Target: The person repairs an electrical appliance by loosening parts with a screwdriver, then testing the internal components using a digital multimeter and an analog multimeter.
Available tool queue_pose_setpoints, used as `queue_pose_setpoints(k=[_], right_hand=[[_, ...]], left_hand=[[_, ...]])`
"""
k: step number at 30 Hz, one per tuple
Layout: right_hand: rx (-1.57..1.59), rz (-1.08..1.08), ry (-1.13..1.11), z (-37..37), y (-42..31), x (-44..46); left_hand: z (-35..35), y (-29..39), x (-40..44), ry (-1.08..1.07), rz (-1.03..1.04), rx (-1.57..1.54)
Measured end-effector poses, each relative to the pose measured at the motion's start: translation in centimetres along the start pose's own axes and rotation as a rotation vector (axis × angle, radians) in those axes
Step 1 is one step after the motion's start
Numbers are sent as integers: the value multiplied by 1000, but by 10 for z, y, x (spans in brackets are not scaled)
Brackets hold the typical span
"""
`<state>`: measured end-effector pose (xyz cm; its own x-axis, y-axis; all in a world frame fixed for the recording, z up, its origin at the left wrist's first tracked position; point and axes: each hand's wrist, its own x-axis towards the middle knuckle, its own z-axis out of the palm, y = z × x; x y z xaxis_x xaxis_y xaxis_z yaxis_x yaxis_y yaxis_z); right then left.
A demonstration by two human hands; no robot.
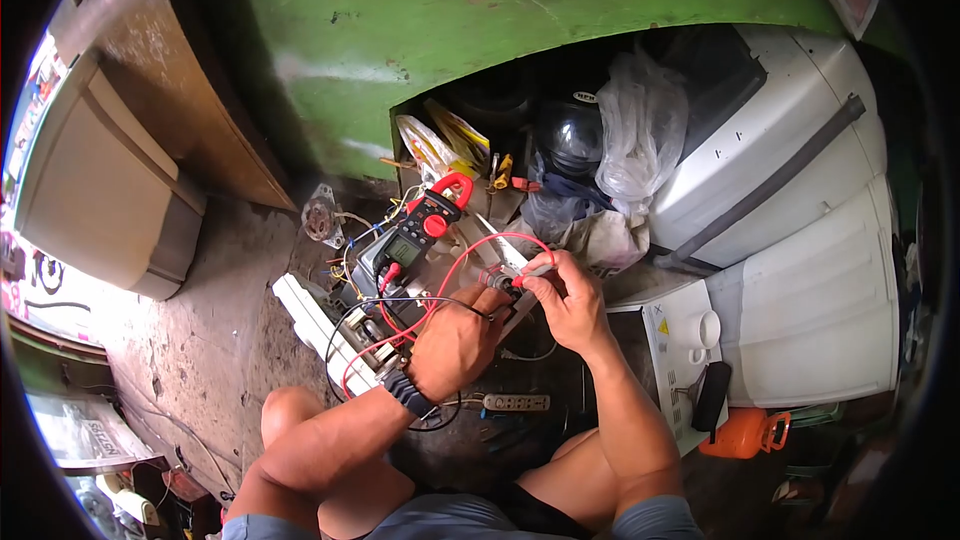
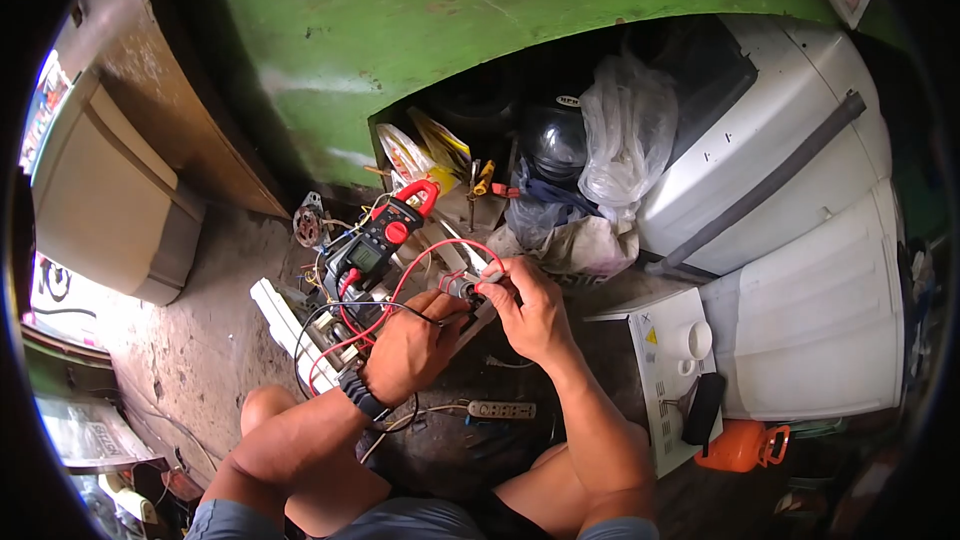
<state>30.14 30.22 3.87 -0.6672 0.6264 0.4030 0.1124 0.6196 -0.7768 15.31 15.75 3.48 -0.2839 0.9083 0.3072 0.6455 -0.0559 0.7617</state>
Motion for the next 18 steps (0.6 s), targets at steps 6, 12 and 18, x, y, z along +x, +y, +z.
queue_pose_setpoints(k=[6,12,18], right_hand=[[-23,-29,7,2,-3,1],[-30,-63,24,4,4,-1],[-44,-65,13,4,8,-3]], left_hand=[[1,-1,-1,18,3,31],[1,-4,-1,-18,29,20],[2,-3,-1,13,17,18]])
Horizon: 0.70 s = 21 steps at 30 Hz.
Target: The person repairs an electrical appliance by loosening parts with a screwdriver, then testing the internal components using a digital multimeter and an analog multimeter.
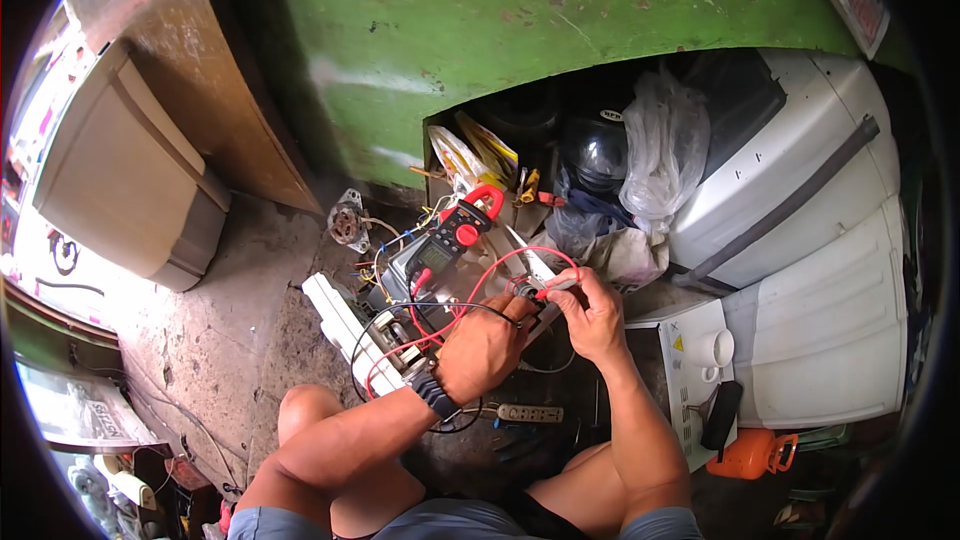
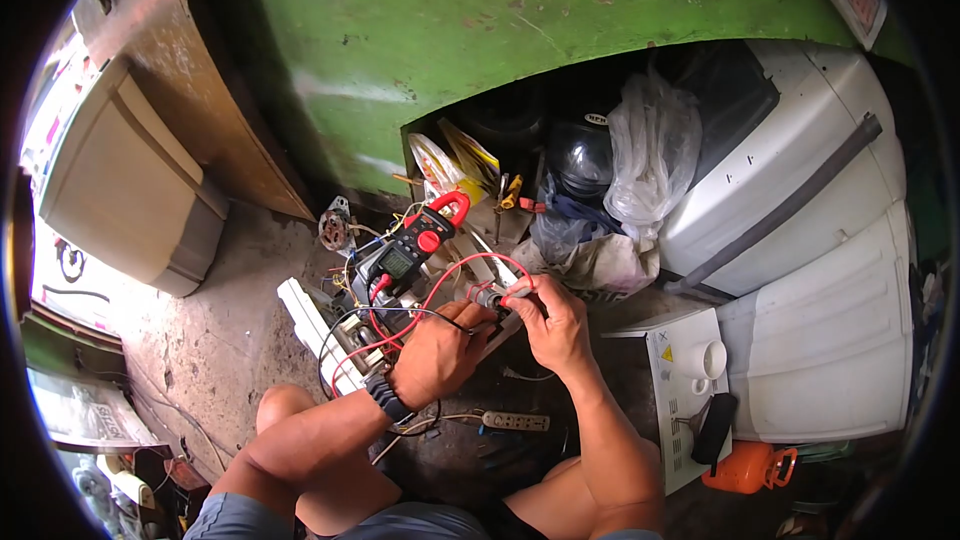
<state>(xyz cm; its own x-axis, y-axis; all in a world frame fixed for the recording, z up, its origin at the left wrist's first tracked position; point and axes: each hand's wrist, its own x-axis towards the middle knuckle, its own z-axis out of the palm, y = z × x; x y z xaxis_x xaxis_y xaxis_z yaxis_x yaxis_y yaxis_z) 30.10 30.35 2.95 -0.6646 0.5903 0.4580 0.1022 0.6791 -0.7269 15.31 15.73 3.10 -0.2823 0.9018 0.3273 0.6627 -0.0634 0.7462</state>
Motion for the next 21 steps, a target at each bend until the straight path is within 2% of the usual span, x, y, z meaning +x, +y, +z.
queue_pose_setpoints(k=[21], right_hand=[[7,-8,23,2,0,1]], left_hand=[[-3,3,0,-44,-11,16]])
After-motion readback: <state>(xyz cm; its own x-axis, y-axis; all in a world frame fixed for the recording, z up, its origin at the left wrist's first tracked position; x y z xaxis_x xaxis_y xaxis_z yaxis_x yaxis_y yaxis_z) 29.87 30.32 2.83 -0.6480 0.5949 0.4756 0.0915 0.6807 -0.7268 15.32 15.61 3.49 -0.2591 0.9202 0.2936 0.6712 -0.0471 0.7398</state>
